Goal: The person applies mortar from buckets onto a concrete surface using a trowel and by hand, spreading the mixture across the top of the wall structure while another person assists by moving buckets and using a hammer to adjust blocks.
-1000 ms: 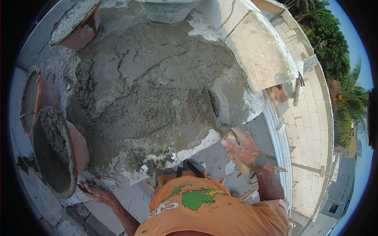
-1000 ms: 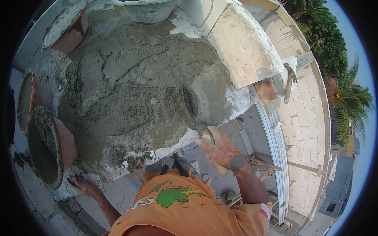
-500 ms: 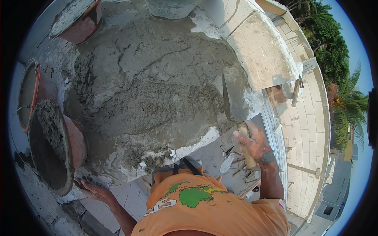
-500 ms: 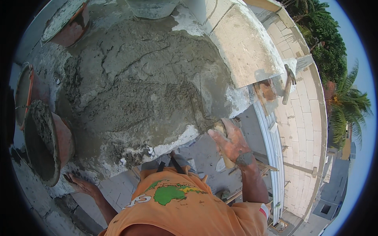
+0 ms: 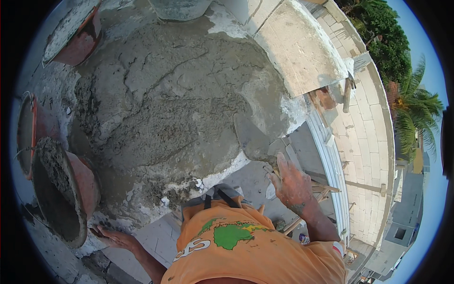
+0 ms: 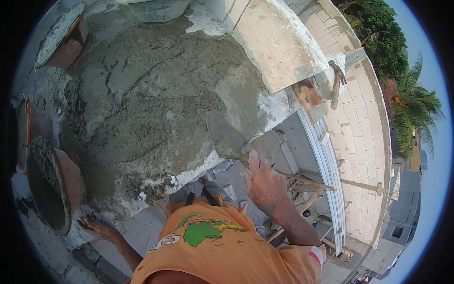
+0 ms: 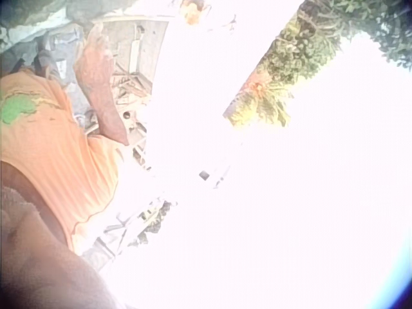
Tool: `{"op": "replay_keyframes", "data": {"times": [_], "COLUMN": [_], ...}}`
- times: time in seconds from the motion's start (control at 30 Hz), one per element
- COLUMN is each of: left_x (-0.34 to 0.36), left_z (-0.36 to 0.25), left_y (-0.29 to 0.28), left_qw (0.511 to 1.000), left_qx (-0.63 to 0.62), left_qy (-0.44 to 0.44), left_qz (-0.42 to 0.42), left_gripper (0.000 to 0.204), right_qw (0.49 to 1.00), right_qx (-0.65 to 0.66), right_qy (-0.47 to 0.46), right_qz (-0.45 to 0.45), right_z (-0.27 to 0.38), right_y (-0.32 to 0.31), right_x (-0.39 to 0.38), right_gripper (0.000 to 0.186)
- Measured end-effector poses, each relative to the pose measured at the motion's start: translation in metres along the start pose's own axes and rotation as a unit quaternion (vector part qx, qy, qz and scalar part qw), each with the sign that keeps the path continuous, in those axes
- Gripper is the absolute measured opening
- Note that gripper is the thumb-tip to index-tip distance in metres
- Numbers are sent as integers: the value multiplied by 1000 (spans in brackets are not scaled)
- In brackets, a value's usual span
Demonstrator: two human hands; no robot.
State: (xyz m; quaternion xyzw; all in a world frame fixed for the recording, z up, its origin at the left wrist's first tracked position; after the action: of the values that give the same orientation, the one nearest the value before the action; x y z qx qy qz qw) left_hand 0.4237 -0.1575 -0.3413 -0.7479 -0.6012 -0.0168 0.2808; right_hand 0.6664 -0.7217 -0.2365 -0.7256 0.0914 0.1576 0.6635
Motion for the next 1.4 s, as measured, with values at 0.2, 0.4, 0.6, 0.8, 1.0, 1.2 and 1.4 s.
{"op": "replay_keyframes", "data": {"times": [0.2,0.4,0.6,0.8,1.0,1.2,1.4], "left_x": [-5,-3,-9,-7,-7,-10,-7], "left_z": [-23,-39,-57,-69,-66,-51,-42], "left_y": [1,7,11,13,11,18,10], "left_qw": [1000,999,998,997,998,999,999], "left_qx": [2,10,-57,-74,-60,-29,28], "left_qy": [-14,48,-6,-1,-7,7,25], "left_qz": [-18,12,-18,-23,-25,16,-21], "left_gripper": [54,61,59,58,58,64,63], "right_qw": [994,990,981,956,939,936,948], "right_qx": [37,32,-149,-203,-163,-100,23], "right_qy": [-101,-95,-48,-153,-258,-310,-316], "right_qz": [-9,-103,-117,-144,-158,-135,13], "right_z": [34,30,34,110,167,187,144], "right_y": [4,-43,-64,-66,-70,-70,-63], "right_x": [-23,15,74,86,85,107,129], "right_gripper": [57,57,61,58,56,48,57]}}
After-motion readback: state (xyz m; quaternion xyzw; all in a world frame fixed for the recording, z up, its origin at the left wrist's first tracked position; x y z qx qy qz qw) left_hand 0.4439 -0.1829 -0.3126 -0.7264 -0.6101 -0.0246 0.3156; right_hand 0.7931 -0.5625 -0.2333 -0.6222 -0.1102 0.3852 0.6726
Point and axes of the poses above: each hand's wrist, its own x-axis towards the middle knuckle, its own y-axis out of the palm, z = x × y, the point moved 10 cm from there along x, towards the middle knuckle, and after that the axes turned 8 degrees about -x, right-handed, at the moved point
